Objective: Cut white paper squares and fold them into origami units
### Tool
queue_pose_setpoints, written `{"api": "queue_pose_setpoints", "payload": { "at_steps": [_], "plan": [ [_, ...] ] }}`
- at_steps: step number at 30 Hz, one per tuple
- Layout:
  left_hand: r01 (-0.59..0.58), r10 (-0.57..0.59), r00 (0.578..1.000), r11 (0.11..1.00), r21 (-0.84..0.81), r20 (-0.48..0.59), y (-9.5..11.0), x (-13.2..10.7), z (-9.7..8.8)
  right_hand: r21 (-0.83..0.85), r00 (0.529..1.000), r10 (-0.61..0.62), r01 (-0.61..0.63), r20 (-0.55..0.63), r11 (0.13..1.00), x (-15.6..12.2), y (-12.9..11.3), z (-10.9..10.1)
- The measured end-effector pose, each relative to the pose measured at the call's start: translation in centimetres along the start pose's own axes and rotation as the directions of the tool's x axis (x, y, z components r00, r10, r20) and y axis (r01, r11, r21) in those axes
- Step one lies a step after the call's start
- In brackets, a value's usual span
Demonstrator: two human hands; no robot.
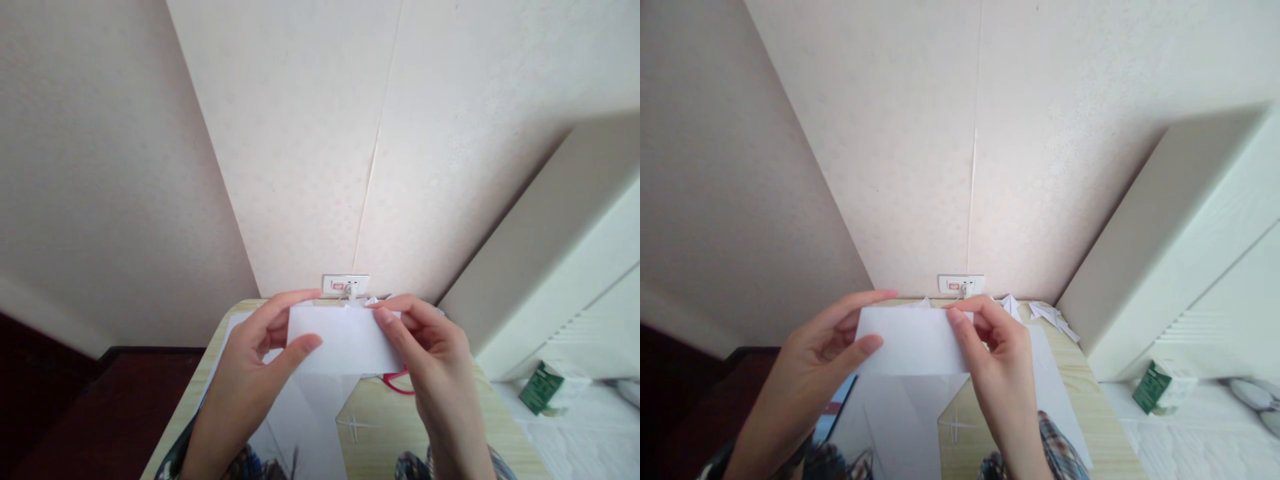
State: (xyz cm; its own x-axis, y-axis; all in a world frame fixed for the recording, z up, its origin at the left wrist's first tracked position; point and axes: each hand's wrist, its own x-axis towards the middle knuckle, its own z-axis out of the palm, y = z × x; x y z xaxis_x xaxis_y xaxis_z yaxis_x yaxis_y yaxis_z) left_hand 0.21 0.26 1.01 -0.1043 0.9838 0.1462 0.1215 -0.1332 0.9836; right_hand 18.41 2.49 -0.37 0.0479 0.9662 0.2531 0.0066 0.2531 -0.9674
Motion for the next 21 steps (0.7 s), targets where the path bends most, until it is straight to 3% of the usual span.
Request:
{"api": "queue_pose_setpoints", "payload": {
  "at_steps": [2, 4, 7, 10, 14, 17, 21],
  "plan": [
    [0.036, -0.027, 0.998, 0.988, -0.152, 0.061, 0.2, -0.4, -0.2, 0.063, 0.998, 0.047, -0.044, -0.046, 0.997, 0.0, 0.2, 0.0],
    [0.035, -0.018, 0.996, 0.979, -0.203, 0.088, 0.4, -0.7, -0.4, 0.12, 0.994, 0.099, -0.095, -0.034, 0.988, 0.0, 0.4, 0.1],
    [0.002, 0.007, 0.997, 0.992, -0.126, 0.07, 0.6, -1.0, -0.6, 0.174, 0.985, 0.154, -0.164, 0.073, 0.971, 0.1, 0.5, 0.4],
    [-0.048, 0.05, 0.998, 0.998, -0.032, 0.045, 0.7, -1.0, -0.7, 0.086, 0.974, 0.143, -0.16, 0.175, 0.983, -0.2, 0.1, 0.6],
    [-0.073, 0.073, 0.997, 0.997, -0.014, 0.01, 0.5, -0.5, -0.8, -0.183, 0.983, -0.094, 0.122, 0.157, 0.975, -0.6, -0.3, 0.5],
    [-0.082, 0.083, 0.996, 0.996, 0.025, -0.018, -0.2, -0.1, -0.8, -0.262, 0.936, -0.304, 0.342, 0.175, 0.903, -0.9, -0.4, 0.3],
    [-0.079, 0.079, 0.997, 0.997, 0.008, 0.009, -0.9, 0.0, -0.7, -0.289, 0.888, -0.395, 0.452, 0.237, 0.844, -1.1, -0.4, 0.1]
  ]
}}
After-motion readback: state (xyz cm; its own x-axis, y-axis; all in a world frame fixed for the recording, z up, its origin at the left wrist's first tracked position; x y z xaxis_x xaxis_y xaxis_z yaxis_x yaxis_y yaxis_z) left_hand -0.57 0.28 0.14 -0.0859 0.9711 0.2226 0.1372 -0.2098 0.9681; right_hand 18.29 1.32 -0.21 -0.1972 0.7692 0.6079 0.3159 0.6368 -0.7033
